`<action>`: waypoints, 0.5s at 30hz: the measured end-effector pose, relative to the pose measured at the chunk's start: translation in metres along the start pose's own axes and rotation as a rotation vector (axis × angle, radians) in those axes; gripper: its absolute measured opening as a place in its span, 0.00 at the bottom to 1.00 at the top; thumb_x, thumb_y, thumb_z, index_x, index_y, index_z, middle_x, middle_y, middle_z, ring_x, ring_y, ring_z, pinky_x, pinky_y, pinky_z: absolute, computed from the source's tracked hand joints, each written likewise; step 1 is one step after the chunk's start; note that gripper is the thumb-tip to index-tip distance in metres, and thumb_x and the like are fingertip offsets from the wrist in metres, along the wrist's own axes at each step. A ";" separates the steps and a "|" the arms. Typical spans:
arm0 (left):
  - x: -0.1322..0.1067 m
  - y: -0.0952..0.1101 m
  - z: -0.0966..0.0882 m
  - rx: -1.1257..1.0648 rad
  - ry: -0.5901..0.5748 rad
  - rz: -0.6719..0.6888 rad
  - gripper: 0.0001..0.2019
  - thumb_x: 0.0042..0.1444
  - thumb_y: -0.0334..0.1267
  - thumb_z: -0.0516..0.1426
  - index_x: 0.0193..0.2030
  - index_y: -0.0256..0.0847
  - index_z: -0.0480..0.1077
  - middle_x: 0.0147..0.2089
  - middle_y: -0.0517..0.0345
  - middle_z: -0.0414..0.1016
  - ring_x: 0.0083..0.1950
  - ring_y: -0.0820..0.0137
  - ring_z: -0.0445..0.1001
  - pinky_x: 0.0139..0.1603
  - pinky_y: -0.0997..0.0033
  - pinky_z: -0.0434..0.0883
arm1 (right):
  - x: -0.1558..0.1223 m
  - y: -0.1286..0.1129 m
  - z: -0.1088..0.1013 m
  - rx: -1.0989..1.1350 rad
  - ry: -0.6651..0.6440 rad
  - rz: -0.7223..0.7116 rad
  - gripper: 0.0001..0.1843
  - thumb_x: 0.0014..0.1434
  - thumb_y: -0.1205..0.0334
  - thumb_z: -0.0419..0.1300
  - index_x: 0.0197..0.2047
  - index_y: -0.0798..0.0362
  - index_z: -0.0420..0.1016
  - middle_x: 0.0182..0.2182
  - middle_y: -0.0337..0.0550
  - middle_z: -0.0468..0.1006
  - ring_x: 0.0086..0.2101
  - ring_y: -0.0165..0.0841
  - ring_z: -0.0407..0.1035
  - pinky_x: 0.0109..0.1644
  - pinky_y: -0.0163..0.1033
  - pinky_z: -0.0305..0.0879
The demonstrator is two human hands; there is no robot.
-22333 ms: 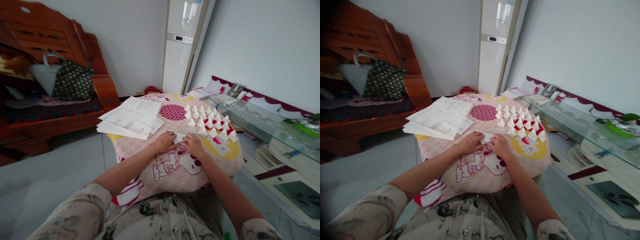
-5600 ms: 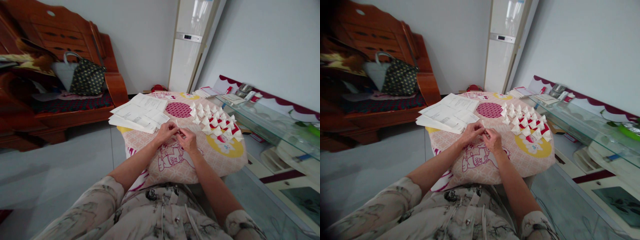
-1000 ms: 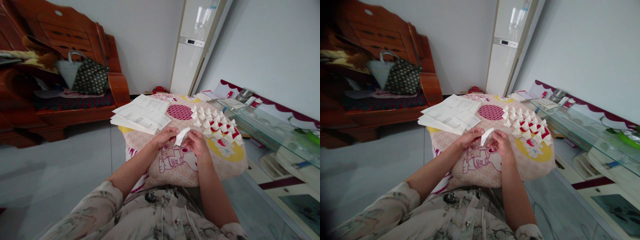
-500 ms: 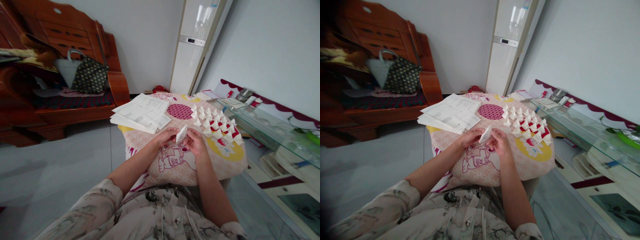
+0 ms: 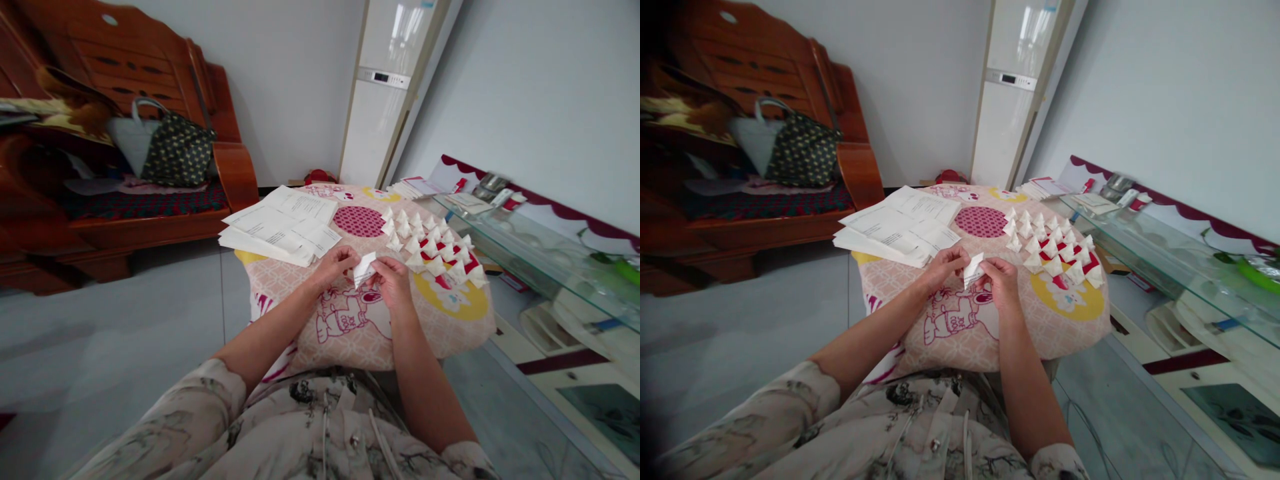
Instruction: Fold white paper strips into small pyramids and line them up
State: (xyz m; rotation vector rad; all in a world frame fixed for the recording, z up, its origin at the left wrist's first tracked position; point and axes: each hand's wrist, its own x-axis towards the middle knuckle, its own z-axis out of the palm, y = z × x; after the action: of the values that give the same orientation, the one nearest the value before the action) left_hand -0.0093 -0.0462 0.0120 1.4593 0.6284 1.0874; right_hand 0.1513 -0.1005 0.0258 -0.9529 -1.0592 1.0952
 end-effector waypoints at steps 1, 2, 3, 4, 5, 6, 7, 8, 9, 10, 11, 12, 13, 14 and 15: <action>0.000 0.001 0.000 0.061 0.006 0.048 0.18 0.51 0.51 0.65 0.34 0.36 0.72 0.30 0.61 0.72 0.29 0.76 0.67 0.31 0.75 0.63 | 0.000 0.000 0.000 -0.008 0.008 -0.003 0.12 0.47 0.54 0.69 0.27 0.53 0.76 0.17 0.35 0.74 0.15 0.27 0.66 0.16 0.32 0.64; 0.000 0.002 -0.001 0.124 0.010 0.093 0.19 0.50 0.50 0.66 0.39 0.36 0.74 0.33 0.60 0.74 0.31 0.75 0.68 0.32 0.75 0.63 | 0.000 0.000 0.000 -0.018 0.014 -0.003 0.11 0.48 0.54 0.69 0.27 0.53 0.77 0.17 0.35 0.74 0.15 0.27 0.66 0.16 0.32 0.64; -0.001 0.003 -0.001 0.185 0.013 0.131 0.20 0.50 0.49 0.67 0.43 0.36 0.75 0.35 0.59 0.75 0.32 0.75 0.68 0.33 0.75 0.64 | 0.000 0.001 0.000 -0.032 0.018 -0.003 0.11 0.48 0.54 0.69 0.27 0.53 0.77 0.17 0.35 0.74 0.15 0.27 0.65 0.17 0.32 0.64; -0.001 0.003 -0.001 0.238 0.016 0.159 0.22 0.50 0.48 0.67 0.47 0.37 0.75 0.37 0.58 0.76 0.33 0.74 0.69 0.34 0.75 0.64 | 0.000 0.001 0.001 -0.048 0.020 -0.004 0.11 0.48 0.54 0.68 0.27 0.53 0.77 0.17 0.34 0.74 0.15 0.27 0.65 0.17 0.32 0.63; -0.002 0.003 -0.001 0.280 0.020 0.178 0.23 0.50 0.48 0.67 0.49 0.37 0.75 0.37 0.58 0.76 0.33 0.74 0.69 0.34 0.75 0.64 | -0.001 0.002 0.001 -0.066 0.020 -0.006 0.11 0.48 0.54 0.68 0.27 0.53 0.77 0.17 0.34 0.74 0.15 0.27 0.65 0.17 0.32 0.63; -0.002 0.003 0.000 0.311 0.024 0.190 0.23 0.50 0.48 0.67 0.50 0.37 0.75 0.37 0.58 0.75 0.33 0.73 0.68 0.34 0.75 0.64 | -0.001 0.002 0.001 -0.082 0.019 -0.008 0.11 0.49 0.54 0.68 0.27 0.53 0.77 0.16 0.34 0.73 0.15 0.27 0.65 0.17 0.32 0.63; -0.003 0.003 0.000 0.333 0.025 0.196 0.22 0.51 0.48 0.66 0.49 0.37 0.75 0.36 0.59 0.75 0.32 0.74 0.68 0.34 0.75 0.63 | -0.001 0.003 0.001 -0.097 0.017 -0.011 0.11 0.49 0.54 0.68 0.27 0.53 0.77 0.16 0.34 0.73 0.15 0.27 0.65 0.17 0.32 0.63; -0.003 0.002 0.001 0.346 0.026 0.198 0.21 0.52 0.49 0.66 0.48 0.37 0.76 0.34 0.59 0.75 0.32 0.74 0.68 0.34 0.75 0.63 | -0.001 0.003 0.001 -0.110 0.015 -0.013 0.11 0.49 0.54 0.68 0.26 0.53 0.77 0.16 0.34 0.73 0.15 0.27 0.65 0.18 0.32 0.63; -0.004 0.002 0.001 0.350 0.025 0.198 0.20 0.53 0.49 0.65 0.47 0.37 0.76 0.33 0.59 0.75 0.30 0.74 0.67 0.33 0.75 0.63 | -0.001 0.003 0.001 -0.119 0.014 -0.016 0.11 0.49 0.54 0.68 0.26 0.53 0.77 0.16 0.34 0.73 0.15 0.27 0.65 0.18 0.31 0.64; -0.004 0.001 0.001 0.348 0.022 0.195 0.19 0.54 0.49 0.65 0.46 0.36 0.76 0.32 0.60 0.74 0.30 0.75 0.66 0.32 0.75 0.62 | -0.001 0.004 0.001 -0.127 0.014 -0.019 0.12 0.49 0.54 0.68 0.26 0.53 0.77 0.15 0.34 0.73 0.15 0.27 0.66 0.18 0.31 0.64; -0.004 0.001 0.002 0.338 0.016 0.191 0.18 0.55 0.49 0.64 0.45 0.36 0.76 0.31 0.60 0.74 0.29 0.75 0.66 0.31 0.75 0.62 | -0.001 0.004 0.001 -0.133 0.013 -0.021 0.12 0.50 0.54 0.68 0.26 0.53 0.77 0.15 0.34 0.73 0.15 0.27 0.66 0.18 0.31 0.64; -0.004 0.001 0.002 0.324 0.012 0.187 0.18 0.56 0.49 0.64 0.44 0.36 0.76 0.31 0.60 0.74 0.28 0.75 0.66 0.31 0.75 0.62 | -0.001 0.004 0.001 -0.138 0.012 -0.024 0.12 0.50 0.54 0.68 0.27 0.53 0.77 0.16 0.34 0.73 0.15 0.28 0.66 0.19 0.31 0.64; -0.004 0.001 0.003 0.309 0.008 0.184 0.18 0.56 0.49 0.63 0.44 0.35 0.76 0.31 0.59 0.75 0.28 0.75 0.67 0.30 0.75 0.62 | -0.001 0.004 0.001 -0.142 0.011 -0.027 0.12 0.50 0.53 0.68 0.27 0.53 0.77 0.16 0.34 0.73 0.15 0.28 0.66 0.19 0.31 0.64; -0.005 0.001 0.003 0.294 0.003 0.181 0.18 0.56 0.49 0.63 0.44 0.35 0.76 0.31 0.59 0.75 0.28 0.75 0.67 0.30 0.75 0.62 | -0.002 0.004 0.001 -0.144 0.008 -0.029 0.12 0.50 0.53 0.68 0.27 0.53 0.77 0.16 0.35 0.73 0.15 0.28 0.66 0.19 0.31 0.64; -0.005 0.002 0.003 0.280 -0.003 0.178 0.18 0.57 0.49 0.63 0.44 0.35 0.76 0.32 0.58 0.76 0.28 0.75 0.68 0.30 0.76 0.62 | -0.002 0.004 0.001 -0.145 0.006 -0.031 0.12 0.51 0.53 0.68 0.27 0.53 0.77 0.16 0.35 0.74 0.15 0.28 0.66 0.19 0.31 0.64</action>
State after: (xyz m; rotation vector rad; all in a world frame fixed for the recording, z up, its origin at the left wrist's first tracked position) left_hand -0.0091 -0.0522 0.0126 1.7855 0.6791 1.1684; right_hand 0.1493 -0.1011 0.0216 -1.0506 -1.1567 0.9998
